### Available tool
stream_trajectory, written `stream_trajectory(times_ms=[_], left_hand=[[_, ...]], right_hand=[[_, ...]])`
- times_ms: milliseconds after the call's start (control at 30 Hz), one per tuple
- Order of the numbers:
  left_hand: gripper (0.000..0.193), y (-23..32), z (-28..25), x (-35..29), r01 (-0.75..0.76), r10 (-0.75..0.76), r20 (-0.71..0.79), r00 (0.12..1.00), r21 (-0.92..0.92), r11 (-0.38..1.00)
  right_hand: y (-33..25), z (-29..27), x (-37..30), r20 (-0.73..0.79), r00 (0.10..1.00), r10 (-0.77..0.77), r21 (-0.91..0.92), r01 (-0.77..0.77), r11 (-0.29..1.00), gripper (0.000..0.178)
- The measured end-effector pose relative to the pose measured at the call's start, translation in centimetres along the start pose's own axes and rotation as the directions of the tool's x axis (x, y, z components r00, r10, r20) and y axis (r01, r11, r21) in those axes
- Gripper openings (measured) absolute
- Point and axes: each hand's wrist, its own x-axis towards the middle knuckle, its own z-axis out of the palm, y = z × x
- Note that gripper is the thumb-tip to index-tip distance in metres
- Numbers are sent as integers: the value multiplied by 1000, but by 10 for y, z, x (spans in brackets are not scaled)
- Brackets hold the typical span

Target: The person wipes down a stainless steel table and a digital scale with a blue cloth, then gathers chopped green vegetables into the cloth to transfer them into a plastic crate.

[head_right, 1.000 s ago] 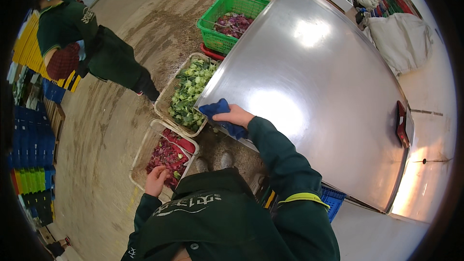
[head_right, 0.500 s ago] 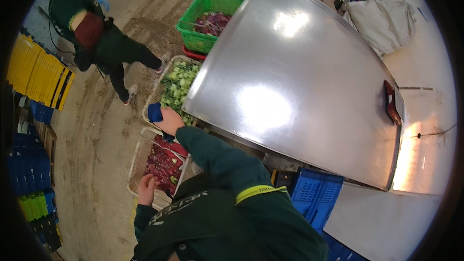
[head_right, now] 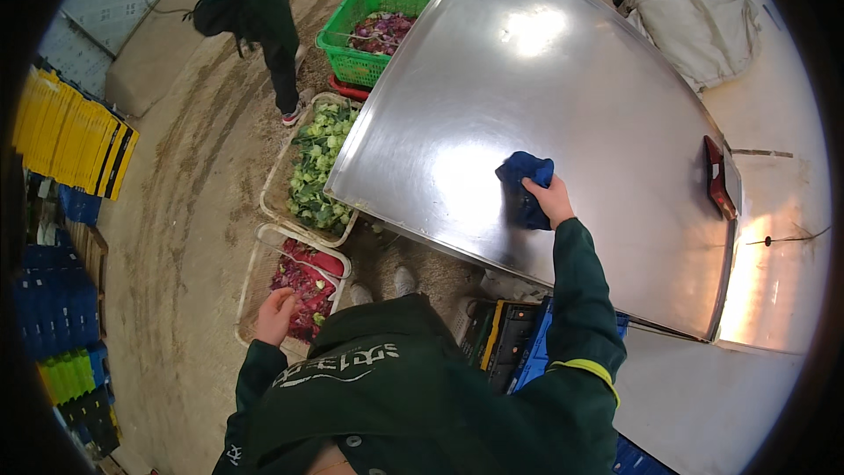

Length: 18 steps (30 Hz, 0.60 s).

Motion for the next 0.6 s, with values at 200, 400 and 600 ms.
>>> stream_trajectory(times_ms=[200, 400, 600], left_hand=[[27, 15, 9, -10, 6, -6, -2, 1000, 64, 998], [25, 2, 0, -23, -73, 71, -99, 993, -12, 997], [24, -41, -12, -47, -29, 14, -209, 978, -72, 997]], right_hand=[[-11, 114, -19, 218, 941, -258, -378, 326, 867, 46], [-48, 210, -43, 551, 795, -254, -295, 470, 832, 48], [-89, 212, -25, 695, 676, 244, -65, -280, 958, 48]])
